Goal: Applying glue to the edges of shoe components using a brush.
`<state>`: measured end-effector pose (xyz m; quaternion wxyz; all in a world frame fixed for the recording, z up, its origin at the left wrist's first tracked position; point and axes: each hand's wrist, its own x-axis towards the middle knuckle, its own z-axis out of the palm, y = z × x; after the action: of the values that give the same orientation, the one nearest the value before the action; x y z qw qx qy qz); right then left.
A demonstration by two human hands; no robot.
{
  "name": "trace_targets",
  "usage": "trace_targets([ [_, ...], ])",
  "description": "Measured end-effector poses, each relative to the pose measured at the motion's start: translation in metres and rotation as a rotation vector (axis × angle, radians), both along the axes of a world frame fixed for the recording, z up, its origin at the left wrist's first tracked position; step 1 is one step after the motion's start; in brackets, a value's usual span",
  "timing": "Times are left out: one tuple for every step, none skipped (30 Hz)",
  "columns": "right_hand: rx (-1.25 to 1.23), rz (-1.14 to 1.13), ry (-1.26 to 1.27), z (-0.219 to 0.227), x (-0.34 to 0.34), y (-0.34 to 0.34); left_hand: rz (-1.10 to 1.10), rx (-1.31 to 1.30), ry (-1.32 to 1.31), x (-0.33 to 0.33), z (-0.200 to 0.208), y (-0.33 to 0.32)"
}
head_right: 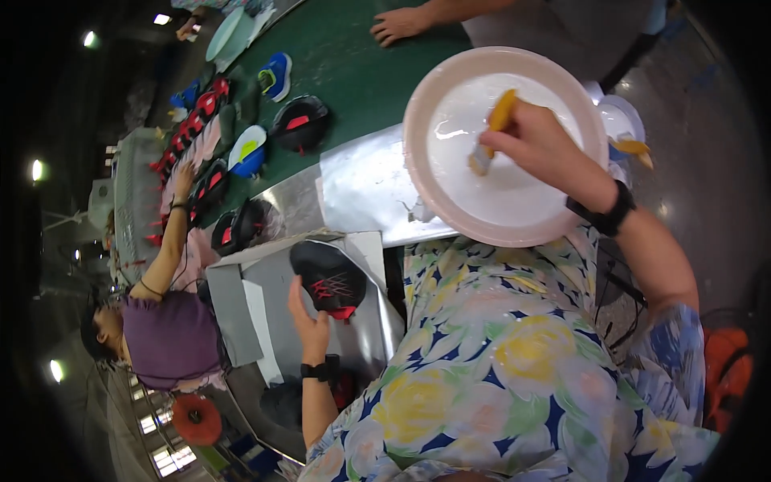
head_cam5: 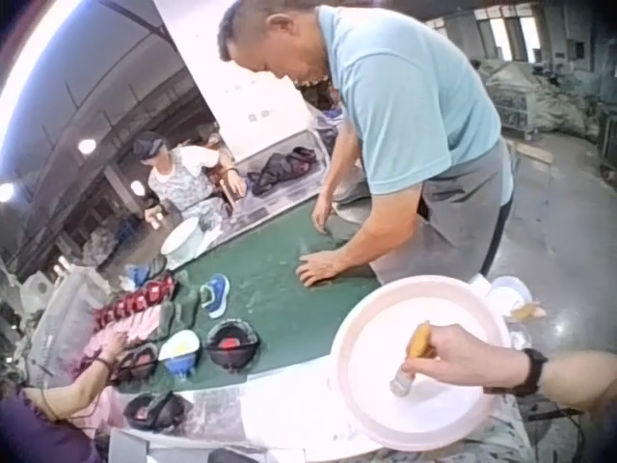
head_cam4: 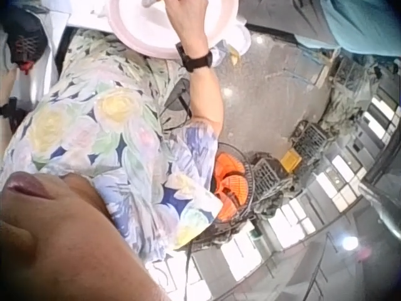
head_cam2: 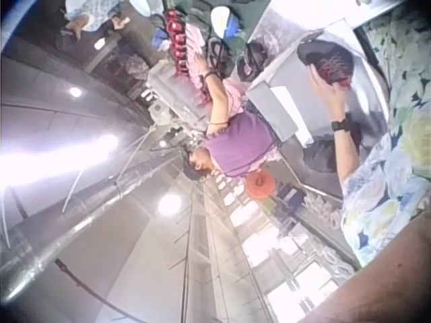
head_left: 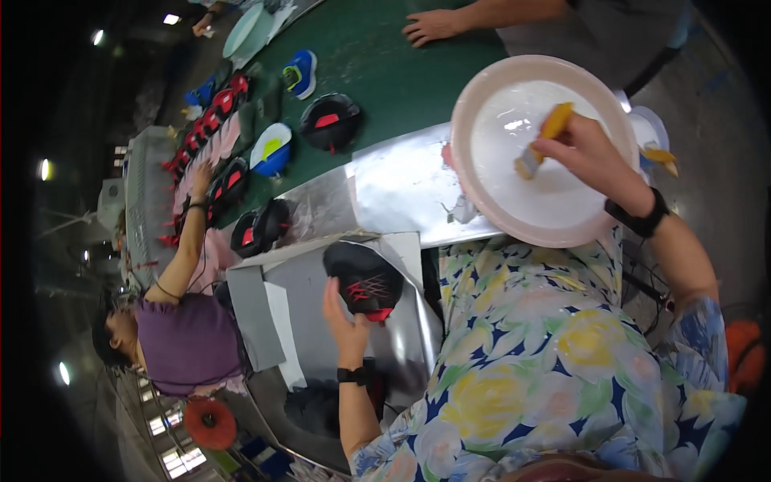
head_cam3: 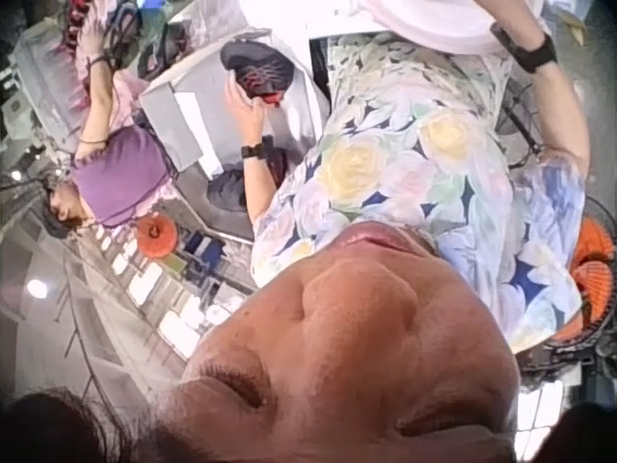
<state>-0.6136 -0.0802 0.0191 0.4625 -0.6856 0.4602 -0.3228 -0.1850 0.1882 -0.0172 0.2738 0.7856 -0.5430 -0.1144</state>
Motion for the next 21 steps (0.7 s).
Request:
trace_targets([
  [0.003, 0.032, 0.004, 0.002, 0.010, -0.002, -0.228, 0.135, -0.210, -0.004, 0.005, -0.009],
  [-0.007, 0.085, 0.068, 0.000, 0.020, -0.001, -0.313, 0.190, -0.200, 0.003, -0.011, -0.014],
  [-0.016, 0.133, 0.134, -0.003, 0.030, -0.001, -0.331, 0.187, -0.202, 0.002, -0.014, -0.025],
  [0.003, 0.184, 0.175, 0.001, 0.037, 0.005, -0.292, 0.191, -0.288, -0.002, -0.016, -0.035],
  [0.001, 0.168, 0.168, 0.005, 0.039, 0.008, -0.252, 0.192, -0.375, -0.003, -0.016, -0.047],
  [-0.041, 0.278, 0.306, 0.008, 0.039, 0.013, -0.259, 0.196, -0.383, 0.000, -0.015, -0.054],
  [-0.087, 0.397, 0.439, 0.011, 0.039, 0.016, -0.361, 0.169, -0.345, 0.001, -0.011, -0.059],
  [-0.126, 0.421, 0.439, 0.007, 0.035, 0.018, -0.454, 0.140, -0.307, 0.003, -0.007, -0.065],
  [-0.132, 0.430, 0.424, 0.007, 0.027, 0.017, -0.547, 0.111, -0.269, 0.005, -0.002, -0.071],
  [-0.214, 0.369, 0.390, 0.010, 0.017, 0.015, -0.380, 0.050, 0.047, -0.008, 0.009, -0.081],
  [-0.293, 0.317, 0.348, 0.011, 0.007, 0.014, -0.264, 0.120, 0.110, -0.008, 0.030, -0.092],
  [-0.329, 0.273, 0.351, 0.010, -0.005, 0.009, -0.309, -0.054, 0.449, -0.011, 0.044, -0.108],
  [-0.366, 0.215, 0.359, 0.010, -0.017, 0.000, -0.365, -0.237, 0.789, -0.013, 0.052, -0.123],
  [-0.376, 0.212, 0.344, 0.016, -0.024, -0.007, -0.368, -0.242, 0.772, -0.009, 0.057, -0.124],
  [-0.320, 0.169, 0.251, 0.022, -0.031, -0.013, -0.380, -0.249, 0.708, -0.007, 0.056, -0.154],
  [-0.259, 0.101, 0.167, 0.025, -0.040, -0.017, -0.416, -0.246, 0.655, -0.008, 0.054, -0.175],
  [-0.264, 0.075, 0.157, 0.025, -0.041, -0.022, -0.447, -0.246, 0.597, -0.017, 0.049, -0.189],
  [-0.332, 0.091, 0.055, 0.027, -0.039, -0.028, -0.482, -0.245, 0.540, -0.022, 0.048, -0.201],
  [-0.396, 0.098, -0.044, 0.030, -0.037, -0.030, -0.524, -0.237, 0.486, -0.029, 0.046, -0.208],
  [-0.380, 0.090, -0.118, 0.040, -0.033, -0.029, -0.570, -0.235, 0.434, -0.039, 0.043, -0.221],
  [-0.377, 0.085, -0.074, 0.060, -0.028, -0.027, -0.611, -0.231, 0.382, -0.044, 0.041, -0.220],
])
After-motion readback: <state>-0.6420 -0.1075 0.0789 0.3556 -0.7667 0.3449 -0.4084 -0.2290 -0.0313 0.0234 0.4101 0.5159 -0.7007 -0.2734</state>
